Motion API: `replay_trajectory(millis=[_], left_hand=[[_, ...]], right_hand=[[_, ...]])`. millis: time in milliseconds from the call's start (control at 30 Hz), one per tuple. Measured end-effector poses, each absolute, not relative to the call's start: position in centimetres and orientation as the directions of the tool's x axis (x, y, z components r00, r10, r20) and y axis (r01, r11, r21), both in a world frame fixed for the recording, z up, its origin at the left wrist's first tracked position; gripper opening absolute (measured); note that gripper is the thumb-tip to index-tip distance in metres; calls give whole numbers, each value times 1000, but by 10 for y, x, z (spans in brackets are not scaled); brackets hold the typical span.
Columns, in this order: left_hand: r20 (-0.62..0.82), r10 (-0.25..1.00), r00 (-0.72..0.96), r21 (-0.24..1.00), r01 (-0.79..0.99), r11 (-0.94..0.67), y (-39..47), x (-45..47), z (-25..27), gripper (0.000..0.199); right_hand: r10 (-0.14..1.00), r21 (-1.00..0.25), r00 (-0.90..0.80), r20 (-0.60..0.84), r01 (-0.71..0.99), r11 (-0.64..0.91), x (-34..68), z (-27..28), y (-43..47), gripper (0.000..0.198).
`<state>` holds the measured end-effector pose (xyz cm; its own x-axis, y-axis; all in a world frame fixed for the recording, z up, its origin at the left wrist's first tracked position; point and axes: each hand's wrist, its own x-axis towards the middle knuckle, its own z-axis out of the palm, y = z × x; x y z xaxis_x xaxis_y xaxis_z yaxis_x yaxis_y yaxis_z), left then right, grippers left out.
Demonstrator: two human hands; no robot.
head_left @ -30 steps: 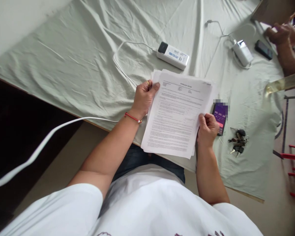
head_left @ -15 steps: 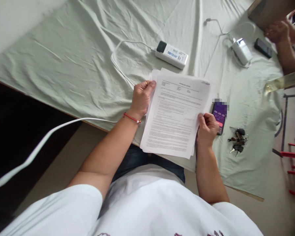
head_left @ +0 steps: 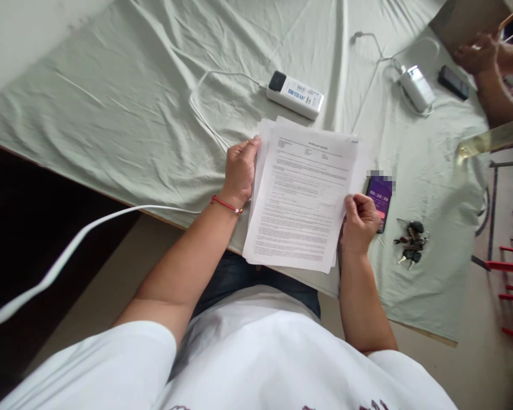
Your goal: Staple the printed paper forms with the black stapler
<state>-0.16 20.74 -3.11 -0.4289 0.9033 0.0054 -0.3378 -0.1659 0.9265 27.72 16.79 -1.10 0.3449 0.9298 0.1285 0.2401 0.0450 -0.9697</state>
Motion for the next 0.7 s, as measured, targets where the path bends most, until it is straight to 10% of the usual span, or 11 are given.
replay_trajectory(millis=[700], left_hand=[[-22, 898, -438, 934, -329, -138, 208, 3, -24, 30]], right_hand=[[957, -981, 271, 106, 185, 57, 280, -14, 168, 33]])
